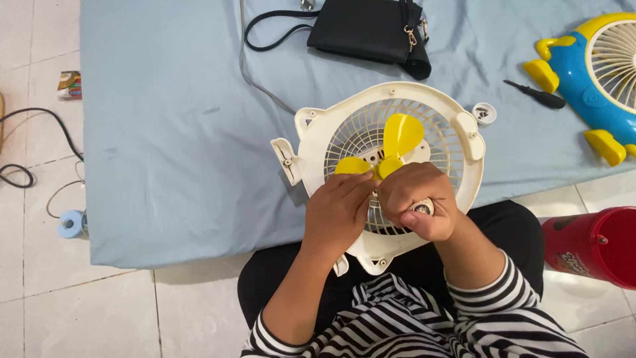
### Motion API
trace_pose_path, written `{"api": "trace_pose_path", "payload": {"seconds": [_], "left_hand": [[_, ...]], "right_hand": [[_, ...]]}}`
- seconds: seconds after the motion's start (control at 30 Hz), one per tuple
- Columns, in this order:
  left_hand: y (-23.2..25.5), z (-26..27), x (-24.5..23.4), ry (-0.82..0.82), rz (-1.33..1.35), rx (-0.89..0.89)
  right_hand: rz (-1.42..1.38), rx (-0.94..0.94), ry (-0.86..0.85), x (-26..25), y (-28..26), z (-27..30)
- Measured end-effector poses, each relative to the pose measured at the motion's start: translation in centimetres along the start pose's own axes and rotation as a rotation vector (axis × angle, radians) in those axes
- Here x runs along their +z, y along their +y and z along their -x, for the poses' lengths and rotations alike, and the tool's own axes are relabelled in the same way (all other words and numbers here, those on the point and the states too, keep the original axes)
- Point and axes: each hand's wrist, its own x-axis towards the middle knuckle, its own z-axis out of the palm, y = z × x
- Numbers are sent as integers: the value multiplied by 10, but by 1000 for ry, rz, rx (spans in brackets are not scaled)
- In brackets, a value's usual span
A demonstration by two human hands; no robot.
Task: The person uses a screwdriver to tighten the central screw on a small white fan with yellow blades. They then switch to a smaller screwdriver to adjust screws on the fan's frame.
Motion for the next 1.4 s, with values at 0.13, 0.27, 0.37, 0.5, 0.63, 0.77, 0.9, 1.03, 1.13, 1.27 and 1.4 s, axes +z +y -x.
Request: {"api": "trace_pose_path", "payload": {"seconds": [0.13, 0.27, 0.37, 0.5, 0.63, 0.77, 0.9, 1.03, 1.13, 1.27, 1.4], "left_hand": [[0, 1, 0, -17, -1, 6], [1, 2, 0, -4, 2, 5], [1, 3, 1, 1, -13, 15], [1, 3, 2, 4, -22, 24], [0, 4, 3, 20, -6, 21], [-1, 6, 4, 23, -3, 36], [-1, 5, 3, 25, -1, 49], [5, 6, -1, 36, 4, 51], [6, 8, -3, 47, -4, 61], [4, 9, -5, 17, -14, 58], [4, 10, -2, 19, -24, 54]], "right_hand": [[64, -39, 94, 7, 0, 5], [91, -75, 173, 14, 0, 8], [75, -116, 279, 23, 4, 13], [148, -164, 412, 35, 9, 19], [151, -192, 563, 45, 19, 22], [101, -191, 721, 53, 27, 27], [136, -237, 795, 59, 36, 28], [165, -206, 696, 55, 23, 28], [552, -226, 520, 47, 2, 25], [1191, -30, 409, 37, -35, 29], [1150, -20, 344, 34, -55, 26]]}}
